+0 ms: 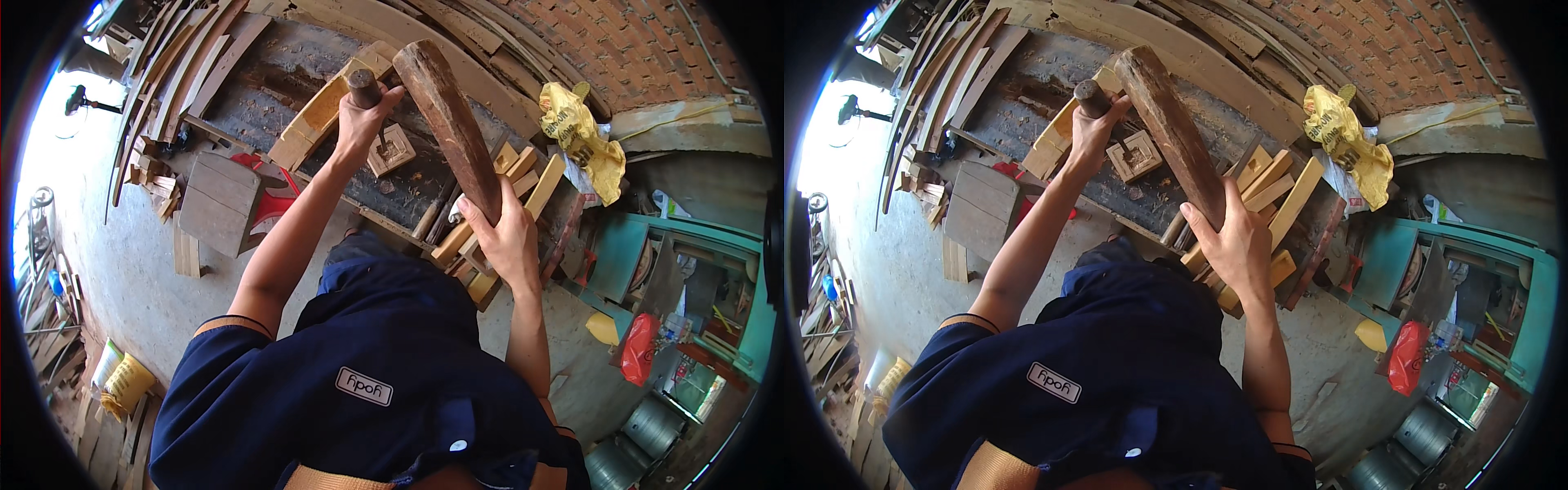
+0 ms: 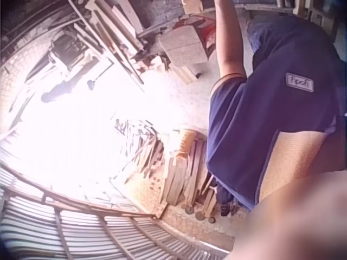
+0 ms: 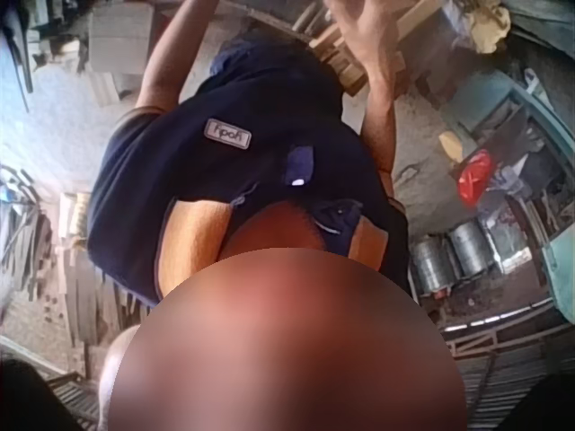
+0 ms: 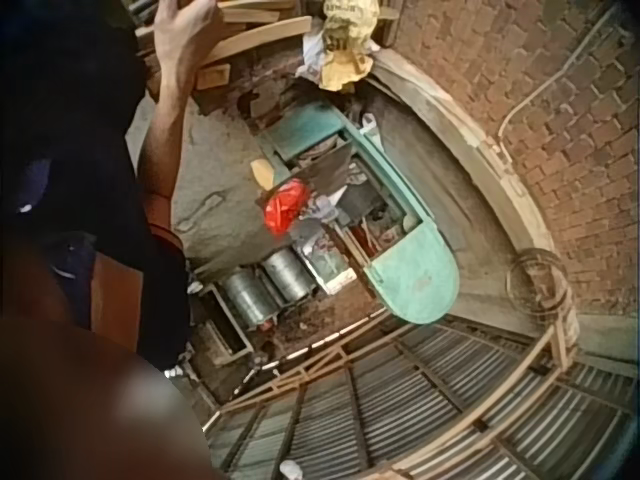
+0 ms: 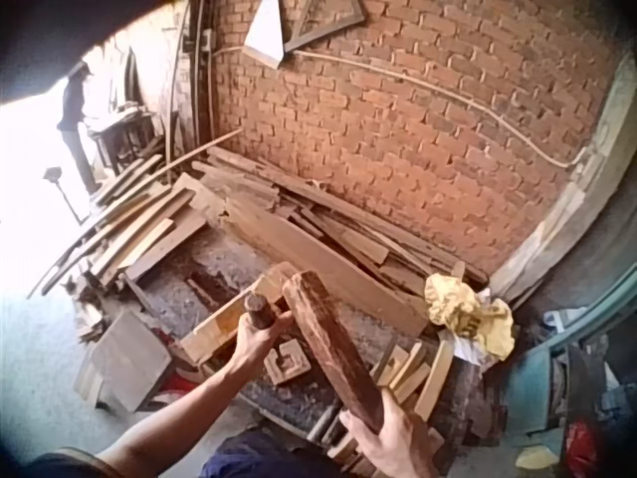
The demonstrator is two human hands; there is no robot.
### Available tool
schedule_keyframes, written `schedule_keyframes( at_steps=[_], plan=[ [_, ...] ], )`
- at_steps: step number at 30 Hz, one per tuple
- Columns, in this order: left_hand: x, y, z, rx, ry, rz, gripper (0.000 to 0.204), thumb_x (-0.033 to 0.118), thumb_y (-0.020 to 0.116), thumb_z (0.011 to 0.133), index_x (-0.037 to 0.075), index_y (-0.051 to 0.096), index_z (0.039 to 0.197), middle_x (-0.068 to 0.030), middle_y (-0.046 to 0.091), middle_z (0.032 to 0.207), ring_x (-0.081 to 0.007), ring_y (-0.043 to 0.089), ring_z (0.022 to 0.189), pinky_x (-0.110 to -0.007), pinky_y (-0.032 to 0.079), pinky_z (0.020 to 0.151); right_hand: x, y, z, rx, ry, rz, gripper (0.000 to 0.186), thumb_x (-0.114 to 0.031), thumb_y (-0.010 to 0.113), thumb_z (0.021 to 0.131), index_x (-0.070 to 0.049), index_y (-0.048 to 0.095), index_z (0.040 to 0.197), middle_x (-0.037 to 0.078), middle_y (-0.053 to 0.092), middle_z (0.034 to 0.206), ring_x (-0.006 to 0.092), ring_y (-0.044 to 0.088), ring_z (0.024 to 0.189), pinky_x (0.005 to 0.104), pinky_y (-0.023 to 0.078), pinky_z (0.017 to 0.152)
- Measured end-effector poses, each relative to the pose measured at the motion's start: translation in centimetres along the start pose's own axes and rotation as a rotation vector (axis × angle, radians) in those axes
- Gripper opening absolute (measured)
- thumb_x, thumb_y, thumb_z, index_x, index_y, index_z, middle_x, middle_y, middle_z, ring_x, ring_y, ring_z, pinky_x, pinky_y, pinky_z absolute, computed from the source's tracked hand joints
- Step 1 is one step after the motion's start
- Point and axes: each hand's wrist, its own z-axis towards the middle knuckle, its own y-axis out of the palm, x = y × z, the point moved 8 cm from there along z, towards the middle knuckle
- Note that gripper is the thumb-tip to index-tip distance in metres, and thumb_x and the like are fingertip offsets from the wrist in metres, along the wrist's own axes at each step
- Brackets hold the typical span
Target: The recorder uses a wooden mallet to strike a chisel while carving a piece of wood on a workshop bench.
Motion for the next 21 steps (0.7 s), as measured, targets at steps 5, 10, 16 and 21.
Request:
schedule_keyframes(
  at_steps=[5,10,16,21],
  plan=[
    [-0.8,0.6,-0.5,-0.028,0.038,0.055,0.023,0.022,0.08,0.086,0.007,0.062,0.083,0.0029,0.059,0.073,-0.0069,0.053,0.066,-0.025,0.043,0.063,-0.2,-0.1,0.0,0.015,0.017,0.015,0.058,-0.048,0.066,0.094,0.002,0.056,0.122,0.025,0.071,0.087,0.0408,0.072,0.083,0.0448,0.055,0.072],
    [-0.2,1.8,-1.3,-0.043,0.082,0.056,0.027,0.025,0.082,0.085,0.008,0.062,0.08,0.0065,0.055,0.072,-0.0048,0.048,0.065,-0.025,0.042,0.062,-4.0,-2.7,0.8,0.052,-0.019,0.205,0.052,-0.038,0.072,0.092,0.004,0.055,0.119,0.018,0.07,0.081,0.0304,0.073,0.073,0.0378,0.055,0.065],
    [0.0,4.0,-2.9,-0.191,0.114,-0.036,0.018,0.014,0.079,0.087,0.004,0.065,0.092,0.0038,0.066,0.081,-0.0044,0.059,0.074,-0.024,0.049,0.067,-6.9,-1.8,1.5,0.169,-0.233,0.076,0.047,-0.033,0.071,0.092,0.002,0.053,0.118,0.014,0.067,0.066,0.0294,0.071,0.06,0.0383,0.053,0.052],
    [-0.1,3.5,-3.0,-0.213,0.213,-0.173,0.019,0.003,0.074,0.087,0.0,0.067,0.105,-0.0002,0.074,0.093,-0.0072,0.066,0.081,-0.025,0.054,0.074,-3.9,2.2,2.0,-0.016,-0.146,-0.104,0.05,-0.043,0.065,0.093,-0.001,0.055,0.118,0.021,0.067,0.066,0.0398,0.07,0.064,0.0469,0.055,0.057]
  ],
)
